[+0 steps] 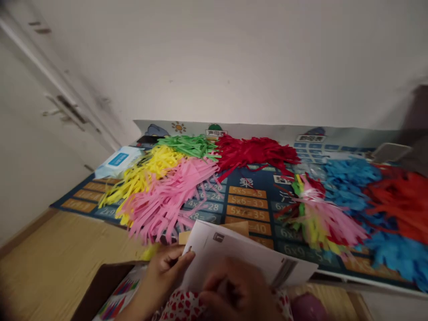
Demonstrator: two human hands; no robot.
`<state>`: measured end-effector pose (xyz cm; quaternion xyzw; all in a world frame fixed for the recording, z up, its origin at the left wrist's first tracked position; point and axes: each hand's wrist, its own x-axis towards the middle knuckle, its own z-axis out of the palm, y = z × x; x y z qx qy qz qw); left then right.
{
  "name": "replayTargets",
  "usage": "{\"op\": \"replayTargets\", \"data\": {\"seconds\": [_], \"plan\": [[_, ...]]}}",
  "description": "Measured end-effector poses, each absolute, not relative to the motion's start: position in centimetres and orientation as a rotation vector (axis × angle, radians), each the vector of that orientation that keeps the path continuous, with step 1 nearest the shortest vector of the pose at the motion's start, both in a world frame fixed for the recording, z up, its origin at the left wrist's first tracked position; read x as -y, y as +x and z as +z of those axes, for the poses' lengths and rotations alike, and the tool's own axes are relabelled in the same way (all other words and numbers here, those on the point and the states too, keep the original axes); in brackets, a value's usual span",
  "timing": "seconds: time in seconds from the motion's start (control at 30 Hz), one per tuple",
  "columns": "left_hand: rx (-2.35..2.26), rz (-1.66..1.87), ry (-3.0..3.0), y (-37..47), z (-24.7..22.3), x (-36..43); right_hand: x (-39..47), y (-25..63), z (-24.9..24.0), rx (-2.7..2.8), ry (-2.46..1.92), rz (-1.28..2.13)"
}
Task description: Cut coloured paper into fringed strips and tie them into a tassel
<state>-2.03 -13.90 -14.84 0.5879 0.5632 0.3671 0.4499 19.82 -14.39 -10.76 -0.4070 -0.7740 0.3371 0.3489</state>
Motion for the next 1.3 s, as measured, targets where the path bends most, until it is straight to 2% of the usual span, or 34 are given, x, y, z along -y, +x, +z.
{"op": "replayTargets", "data": {"seconds": [0.1,0.17,0.33,0.57,1.07,1.3], "plan": [[-1.423,0.94,1.477,-0.4,-15.8,14.6,16.4,16.8,-14.7,1.59,-1.28,1.118],[-1.418,0.922,1.51,0.4,-16.0,15.1,16.9,16.0,-16.1,1.325,-1.379,1.146],[-1.406,0.914,1.479,2.3,-15.1,15.8,18.1,17.3,-15.8,0.997,-1.354,1.272],[-1.372,0.928,1.481,4.0,-14.6,16.5,18.7,18.0,-15.9,1.01,-1.429,1.057],[-1.354,0.917,1.464,4.2,-15.1,16.1,18.6,17.7,-17.0,0.88,-1.384,1.082],[-1.286,0.913,1.448,4.0,-15.4,16.0,18.5,17.4,-16.5,1.043,-1.457,0.894]]}}
